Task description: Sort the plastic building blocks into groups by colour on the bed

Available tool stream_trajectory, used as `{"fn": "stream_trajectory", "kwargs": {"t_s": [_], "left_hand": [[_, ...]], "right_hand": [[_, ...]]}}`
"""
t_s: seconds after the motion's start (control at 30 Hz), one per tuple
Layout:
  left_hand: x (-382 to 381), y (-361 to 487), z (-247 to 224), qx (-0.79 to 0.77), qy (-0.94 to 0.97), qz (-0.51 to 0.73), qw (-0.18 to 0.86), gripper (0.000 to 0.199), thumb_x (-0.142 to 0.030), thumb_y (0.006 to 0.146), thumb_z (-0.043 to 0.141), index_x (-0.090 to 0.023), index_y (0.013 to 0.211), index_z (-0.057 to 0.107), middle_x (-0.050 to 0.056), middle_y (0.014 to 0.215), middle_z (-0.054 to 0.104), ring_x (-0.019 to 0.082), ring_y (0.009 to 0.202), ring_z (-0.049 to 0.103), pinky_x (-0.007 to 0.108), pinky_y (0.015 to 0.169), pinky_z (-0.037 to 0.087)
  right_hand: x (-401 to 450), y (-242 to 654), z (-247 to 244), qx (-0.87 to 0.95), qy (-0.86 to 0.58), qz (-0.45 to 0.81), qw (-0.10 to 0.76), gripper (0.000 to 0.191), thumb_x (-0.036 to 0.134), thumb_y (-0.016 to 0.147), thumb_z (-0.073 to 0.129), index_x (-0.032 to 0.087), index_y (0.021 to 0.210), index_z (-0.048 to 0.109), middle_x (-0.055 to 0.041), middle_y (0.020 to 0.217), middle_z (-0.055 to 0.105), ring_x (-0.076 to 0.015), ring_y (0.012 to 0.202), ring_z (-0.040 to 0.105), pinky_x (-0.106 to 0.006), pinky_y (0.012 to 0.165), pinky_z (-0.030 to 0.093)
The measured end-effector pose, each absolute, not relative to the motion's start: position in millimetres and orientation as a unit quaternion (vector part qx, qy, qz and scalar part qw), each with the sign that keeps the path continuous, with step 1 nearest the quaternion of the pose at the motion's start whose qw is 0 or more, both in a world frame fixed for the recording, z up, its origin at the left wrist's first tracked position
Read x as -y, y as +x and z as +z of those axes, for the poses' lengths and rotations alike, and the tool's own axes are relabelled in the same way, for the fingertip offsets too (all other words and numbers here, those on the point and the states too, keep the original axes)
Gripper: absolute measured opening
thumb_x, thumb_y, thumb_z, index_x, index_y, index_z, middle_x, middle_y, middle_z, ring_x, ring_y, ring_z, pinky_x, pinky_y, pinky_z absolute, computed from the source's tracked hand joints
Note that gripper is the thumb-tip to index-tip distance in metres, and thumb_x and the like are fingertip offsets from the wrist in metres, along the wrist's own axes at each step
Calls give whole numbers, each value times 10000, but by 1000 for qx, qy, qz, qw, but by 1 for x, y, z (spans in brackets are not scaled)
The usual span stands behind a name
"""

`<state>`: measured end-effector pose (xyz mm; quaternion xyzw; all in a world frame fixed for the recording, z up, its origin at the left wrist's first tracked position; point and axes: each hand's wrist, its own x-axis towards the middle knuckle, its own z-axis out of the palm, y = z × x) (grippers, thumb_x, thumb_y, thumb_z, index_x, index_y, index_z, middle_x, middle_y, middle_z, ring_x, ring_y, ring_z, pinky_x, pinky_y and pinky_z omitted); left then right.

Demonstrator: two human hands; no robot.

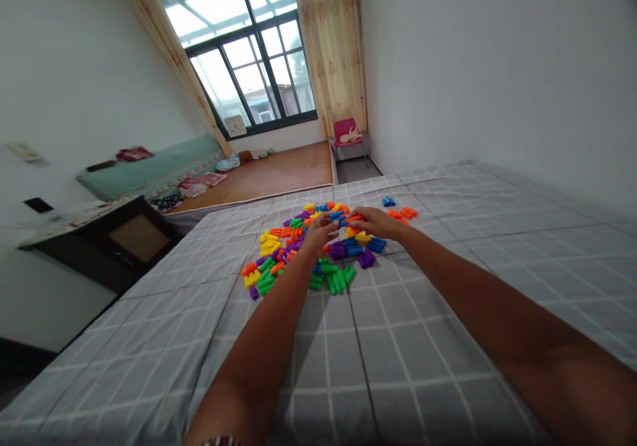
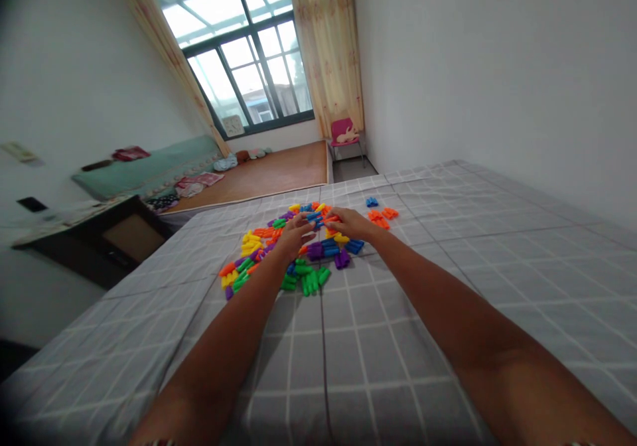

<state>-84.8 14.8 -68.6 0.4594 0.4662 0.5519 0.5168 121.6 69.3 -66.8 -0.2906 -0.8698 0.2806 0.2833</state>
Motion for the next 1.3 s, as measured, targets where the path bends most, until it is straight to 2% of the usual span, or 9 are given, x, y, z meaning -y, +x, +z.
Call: {"fn": "stream_trajectory", "kwargs": {"t_s": [0.07,0.13,0.3,0.47,0.6,0.73,0.87,1.0,1.3], "left_hand": [[-17,-95,-68,-491,428,590,477,369,-298,671,773,-210,984,598,23,957,668,156,917,642,219,685,465],[-18,-104,-66,-492,404,614,466,367,-291,663,776,-208,974,600,19,965,665,152,924,639,212,684,450],[-15,-96,-68,-432,420,591,536,373,-210,604,817,-166,898,592,7,865,654,120,811,635,265,773,485],[-13,-68,-68,-430,483,532,546,406,-317,589,845,-146,841,577,6,800,639,120,753,628,290,764,503],[-17,-75,-60,-491,578,470,451,400,-406,675,777,-162,935,596,34,867,658,147,788,630,294,723,502],[-17,-94,-67,-527,670,420,313,267,-360,739,690,-148,897,646,58,878,684,170,773,624,320,744,507],[-9,-101,-86,-532,711,365,279,236,-318,774,613,-154,933,672,71,912,697,193,811,642,324,748,517],[-2,-102,-92,-515,749,322,265,262,-328,806,575,-171,984,685,73,943,705,200,839,656,312,753,522],[1,-105,-87,-521,776,269,234,291,-348,840,540,-192,1033,693,61,996,718,201,851,669,302,782,522]], "right_hand": [[-70,124,-70,882,-271,310,227,294,379,843,579,149,994,684,-49,883,699,-182,807,627,-295,727,492],[-71,123,-72,890,-255,310,217,327,392,839,587,164,1053,683,-60,951,700,-194,849,631,-318,762,502],[-65,111,-67,869,-260,181,379,570,327,766,691,197,1302,551,-137,1254,574,-230,966,599,-410,856,504],[-51,101,-58,889,-209,101,394,507,170,771,646,223,1271,576,-115,1183,586,-260,1108,538,-451,959,458],[-75,123,-52,881,-279,68,377,479,129,742,649,209,1214,624,-111,1185,579,-247,1099,546,-408,945,472],[-136,180,-49,823,-467,43,319,477,180,681,727,178,1154,670,-102,1144,626,-223,947,620,-353,867,500],[-185,231,-63,787,-587,33,187,463,245,679,740,165,1132,694,-95,1129,683,-243,983,637,-318,856,480],[-207,247,-81,786,-609,40,93,437,244,655,739,202,1089,720,-61,1101,715,-238,1008,636,-274,814,475],[-223,238,-76,806,-574,92,108,457,298,680,737,183,1121,702,-65,1097,711,-207,935,649,-259,791,484]]}}
